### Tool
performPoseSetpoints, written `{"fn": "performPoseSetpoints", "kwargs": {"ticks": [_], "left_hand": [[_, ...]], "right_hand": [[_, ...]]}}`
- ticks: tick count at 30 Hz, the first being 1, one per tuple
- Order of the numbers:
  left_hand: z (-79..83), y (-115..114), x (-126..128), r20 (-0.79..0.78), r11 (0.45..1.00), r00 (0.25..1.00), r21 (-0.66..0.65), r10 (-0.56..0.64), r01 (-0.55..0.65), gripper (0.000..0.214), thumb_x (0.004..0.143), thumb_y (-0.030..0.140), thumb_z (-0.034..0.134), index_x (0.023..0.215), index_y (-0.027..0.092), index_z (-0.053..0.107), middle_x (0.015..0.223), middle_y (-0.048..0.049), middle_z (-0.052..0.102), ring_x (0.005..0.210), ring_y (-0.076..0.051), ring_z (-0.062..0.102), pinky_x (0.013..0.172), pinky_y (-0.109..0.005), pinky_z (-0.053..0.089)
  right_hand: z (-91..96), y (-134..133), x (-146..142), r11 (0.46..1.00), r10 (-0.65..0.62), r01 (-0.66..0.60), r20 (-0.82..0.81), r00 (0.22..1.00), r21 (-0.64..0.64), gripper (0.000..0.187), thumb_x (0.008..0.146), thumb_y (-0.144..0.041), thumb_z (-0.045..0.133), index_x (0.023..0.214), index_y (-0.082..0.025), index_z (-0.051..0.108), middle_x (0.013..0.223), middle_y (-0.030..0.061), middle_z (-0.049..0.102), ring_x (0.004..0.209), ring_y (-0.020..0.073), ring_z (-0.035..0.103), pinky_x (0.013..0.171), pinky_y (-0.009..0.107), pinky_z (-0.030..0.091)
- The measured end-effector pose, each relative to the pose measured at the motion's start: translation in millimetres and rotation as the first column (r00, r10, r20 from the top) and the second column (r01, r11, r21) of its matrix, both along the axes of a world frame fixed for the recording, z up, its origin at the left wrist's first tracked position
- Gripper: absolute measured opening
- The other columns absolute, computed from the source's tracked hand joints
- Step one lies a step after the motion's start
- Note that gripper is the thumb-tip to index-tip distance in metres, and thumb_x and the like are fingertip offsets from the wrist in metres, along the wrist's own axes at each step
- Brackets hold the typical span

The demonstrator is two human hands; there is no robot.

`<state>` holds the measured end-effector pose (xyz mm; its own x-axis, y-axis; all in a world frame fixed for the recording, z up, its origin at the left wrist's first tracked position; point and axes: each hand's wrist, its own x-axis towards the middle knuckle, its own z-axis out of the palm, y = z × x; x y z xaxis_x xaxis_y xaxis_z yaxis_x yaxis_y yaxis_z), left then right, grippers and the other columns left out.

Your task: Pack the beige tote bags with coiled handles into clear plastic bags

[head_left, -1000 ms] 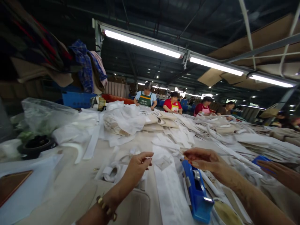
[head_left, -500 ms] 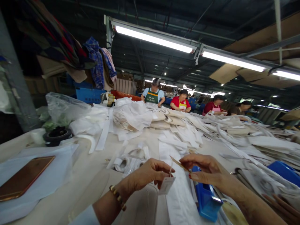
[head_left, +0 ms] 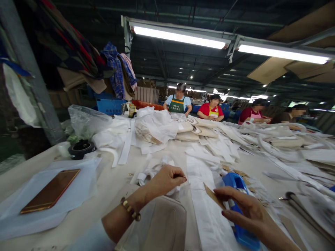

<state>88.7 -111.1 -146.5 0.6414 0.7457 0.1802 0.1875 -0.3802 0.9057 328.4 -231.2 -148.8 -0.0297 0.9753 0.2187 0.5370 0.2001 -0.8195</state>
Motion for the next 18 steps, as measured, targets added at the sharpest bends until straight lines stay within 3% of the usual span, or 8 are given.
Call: {"fn": "performPoseSetpoints", "kwargs": {"ticks": [5, 12, 15, 18], "left_hand": [[25.4, 2.2, -6.7, -0.088, 0.990, 0.995, 0.137, 0.044, -0.031, 0.015, 0.072, 0.024, 0.055, 0.063, 0.014, 0.063, 0.054, 0.0041, 0.048, 0.054, -0.009, 0.041, 0.049, -0.019, 0.029], [59.7, -11.1, -3.9, -0.164, 0.928, 0.983, 0.372, 0.087, -0.020, 0.016, 0.077, 0.021, 0.049, 0.069, 0.016, 0.062, 0.056, 0.0043, 0.051, 0.053, -0.009, 0.044, 0.048, -0.018, 0.031], [69.7, -16.4, 1.2, -0.156, 0.909, 0.985, 0.417, 0.071, 0.001, 0.015, 0.078, 0.021, 0.049, 0.069, 0.016, 0.061, 0.056, 0.0046, 0.050, 0.052, -0.009, 0.044, 0.048, -0.017, 0.032], [76.7, -22.3, 7.7, -0.176, 0.894, 0.982, 0.447, 0.062, 0.023, 0.015, 0.079, 0.023, 0.050, 0.068, 0.017, 0.059, 0.056, 0.0044, 0.049, 0.054, -0.009, 0.044, 0.049, -0.017, 0.031]], "right_hand": [[-35.1, 0.5, -13.7, 0.984, -0.097, 0.105, -0.065, 0.993, 0.144, 0.038, 0.066, -0.043, 0.073, 0.100, -0.027, 0.070, 0.095, 0.0066, 0.069, 0.090, 0.0273, 0.061, 0.081, 0.039, 0.052], [-67.6, 8.6, -40.7, 0.961, -0.057, 0.136, -0.305, 0.951, 0.242, 0.042, 0.068, -0.034, 0.075, 0.108, -0.027, 0.066, 0.099, 0.0059, 0.067, 0.092, 0.0249, 0.059, 0.083, 0.037, 0.050], [-70.4, 11.8, -56.9, 0.966, -0.034, 0.159, -0.503, 0.864, 0.206, 0.042, 0.066, -0.035, 0.077, 0.106, -0.028, 0.067, 0.099, 0.0054, 0.067, 0.092, 0.0242, 0.058, 0.083, 0.036, 0.048], [-68.6, 15.1, -74.3, 0.982, -0.014, 0.147, -0.724, 0.690, 0.121, 0.044, 0.063, -0.038, 0.079, 0.104, -0.028, 0.068, 0.095, 0.0053, 0.067, 0.090, 0.0238, 0.059, 0.081, 0.036, 0.046]]}}
